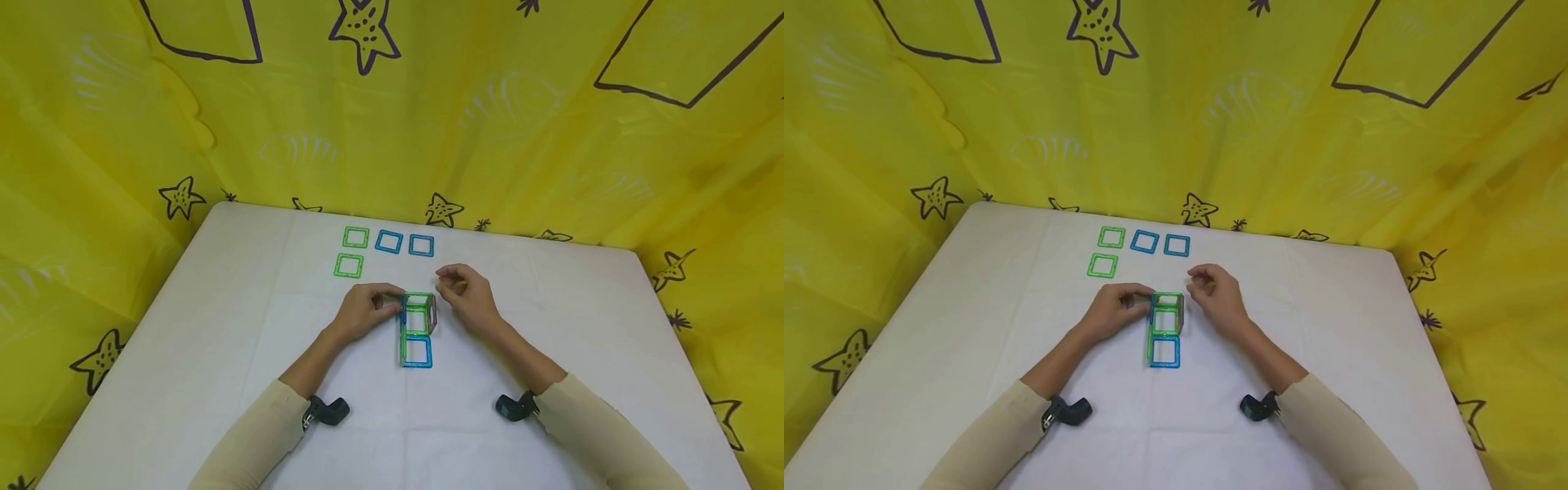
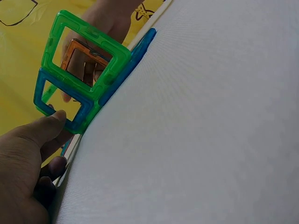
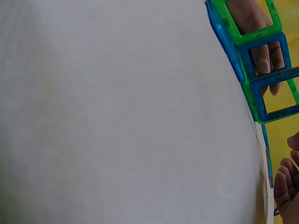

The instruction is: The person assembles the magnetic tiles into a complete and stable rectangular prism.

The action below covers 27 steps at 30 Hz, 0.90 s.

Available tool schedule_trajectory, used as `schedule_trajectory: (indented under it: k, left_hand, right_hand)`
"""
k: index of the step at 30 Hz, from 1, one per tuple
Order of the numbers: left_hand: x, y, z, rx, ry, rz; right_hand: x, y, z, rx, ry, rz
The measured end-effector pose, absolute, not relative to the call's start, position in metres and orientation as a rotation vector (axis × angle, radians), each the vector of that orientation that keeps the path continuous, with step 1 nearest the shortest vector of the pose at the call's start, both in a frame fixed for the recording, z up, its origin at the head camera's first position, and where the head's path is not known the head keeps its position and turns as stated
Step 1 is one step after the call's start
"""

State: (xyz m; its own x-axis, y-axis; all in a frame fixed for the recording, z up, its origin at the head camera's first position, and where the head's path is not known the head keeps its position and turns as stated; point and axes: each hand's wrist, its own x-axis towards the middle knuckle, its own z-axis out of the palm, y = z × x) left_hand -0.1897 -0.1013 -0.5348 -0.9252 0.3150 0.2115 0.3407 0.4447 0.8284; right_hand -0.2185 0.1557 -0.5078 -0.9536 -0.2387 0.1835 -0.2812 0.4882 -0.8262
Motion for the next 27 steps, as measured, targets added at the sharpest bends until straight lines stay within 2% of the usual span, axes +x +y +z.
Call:
schedule_trajectory:
  k: [27]
  left_hand:
    - [-0.188, -0.102, -0.530, -0.627, -2.568, -1.595]
  right_hand:
    - [-0.247, 0.145, -0.502, 0.481, -2.752, 1.379]
